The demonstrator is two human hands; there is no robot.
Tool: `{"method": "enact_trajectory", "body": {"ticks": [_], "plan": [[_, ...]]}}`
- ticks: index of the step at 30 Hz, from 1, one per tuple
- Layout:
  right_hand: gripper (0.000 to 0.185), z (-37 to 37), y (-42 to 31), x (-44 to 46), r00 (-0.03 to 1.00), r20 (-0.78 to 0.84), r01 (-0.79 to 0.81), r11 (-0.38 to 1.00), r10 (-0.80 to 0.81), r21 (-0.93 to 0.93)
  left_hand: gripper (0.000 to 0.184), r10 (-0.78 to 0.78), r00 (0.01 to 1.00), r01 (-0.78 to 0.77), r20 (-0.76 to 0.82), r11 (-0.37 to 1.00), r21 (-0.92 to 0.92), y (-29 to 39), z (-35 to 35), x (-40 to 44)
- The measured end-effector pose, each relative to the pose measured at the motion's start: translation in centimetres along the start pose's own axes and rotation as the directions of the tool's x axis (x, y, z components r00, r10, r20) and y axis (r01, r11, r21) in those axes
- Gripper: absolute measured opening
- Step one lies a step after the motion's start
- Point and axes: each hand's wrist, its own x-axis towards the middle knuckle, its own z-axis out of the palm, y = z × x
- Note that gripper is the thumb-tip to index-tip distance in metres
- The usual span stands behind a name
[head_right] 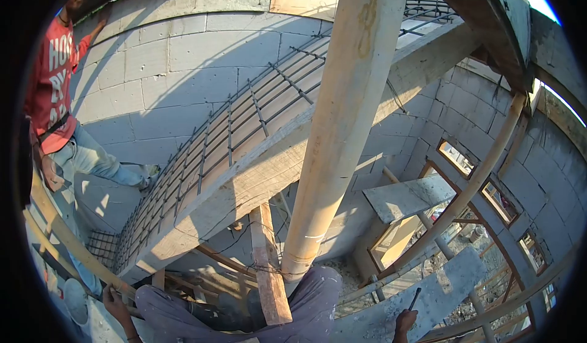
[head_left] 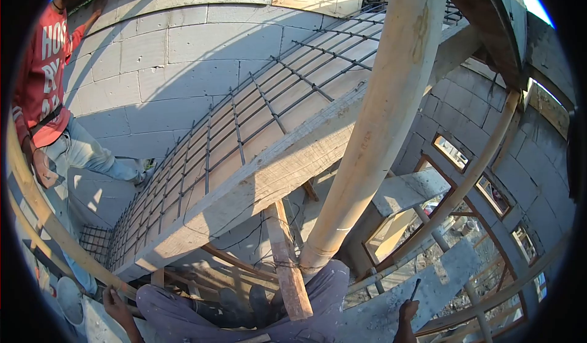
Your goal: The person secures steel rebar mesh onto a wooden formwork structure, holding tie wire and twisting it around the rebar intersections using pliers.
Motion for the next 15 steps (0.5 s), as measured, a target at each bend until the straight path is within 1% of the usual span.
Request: {"method": "enact_trajectory", "body": {"ticks": [1,2,3,4,5,6,7,8,9,10,11,12,13,14,15], "plan": [[0.025,-0.4,-0.5,0.4,0.974,0.183,-0.204,0.868,0.133,0.453,0.025,0.038,0.999,-0.037,0.012,0.996,-0.075,1.4,0.5,0.3],[0.028,-2.7,-2.5,0.3,0.9,0.411,-0.421,0.527,0.143,0.739,0.025,0.026,0.999,-0.022,0.043,0.996,-0.086,6.2,1.2,0.4],[0.024,-5.1,-4.2,-1.5,0.93,0.364,-0.355,0.388,0.053,0.85,0.024,0.061,0.995,-0.052,0.074,0.991,-0.122,9.3,1.8,0.4],[0.024,-9.2,-6.8,-3.3,0.926,0.378,-0.336,0.438,-0.008,0.834,0.023,0.006,0.994,0.011,0.107,0.988,-0.156,12.6,2.4,0.1],[0.02,-13.0,-9.2,-5.2,0.932,0.316,-0.249,0.319,-0.179,0.915,0.021,0.022,0.986,0.015,0.163,0.975,-0.222,14.6,3.0,-0.2],[0.018,-16.8,-11.4,-7.3,0.91,0.246,-0.196,0.177,-0.334,0.964,0.02,0.078,0.965,0.003,0.252,0.951,-0.308,17.2,3.6,-0.6],[0.018,-21.1,-14.0,-9.9,0.875,0.285,-0.206,0.233,-0.392,0.951,0.02,0.02,0.911,0.147,0.411,0.917,-0.371,20.6,3.6,-1.3],[0.015,-25.4,-16.5,-12.6,0.87,0.133,-0.126,0.046,-0.476,0.991,0.022,0.035,0.826,0.195,0.562,0.918,-0.345,22.8,3.3,-2.0],[0.013,-27.9,-17.9,-13.9,0.857,-0.034,-0.065,-0.174,-0.514,0.983,0.023,0.213,0.763,0.212,0.61,0.809,-0.548,22.7,4.5,-3.1],[0.01,-28.2,-17.1,-13.4,0.669,-0.129,-0.127,-0.284,-0.732,0.95,0.024,0.317,0.639,0.229,0.701,0.791,-0.567,24.2,4.8,-3.7],[0.01,-31.5,-18.2,-14.5,0.524,-0.151,-0.202,-0.295,-0.838,0.934,0.029,0.382,0.497,0.313,0.779,0.759,-0.571,25.1,5.0,-4.6],[0.01,-34.8,-20.0,-16.8,0.366,-0.186,-0.277,-0.297,-0.912,0.914,0.034,0.445,0.38,0.359,0.811,0.736,-0.573,25.5,5.5,-6.0],[0.012,-36.1,-21.4,-19.0,0.247,-0.231,-0.302,-0.301,-0.941,0.905,0.042,0.516,0.243,0.32,0.821,0.756,-0.57,26.7,5.5,-6.5],[0.015,-37.1,-22.7,-21.2,0.125,-0.276,-0.326,-0.302,-0.953,0.896,0.053,0.583,0.15,0.34,0.798,0.728,-0.595,27.4,5.9,-7.4],[0.015,-37.8,-24.0,-23.3,0.092,-0.274,-0.336,-0.288,-0.957,0.896,0.065,0.677,0.18,0.414,0.713,0.606,-0.68,26.7,6.7,-9.6]]}}
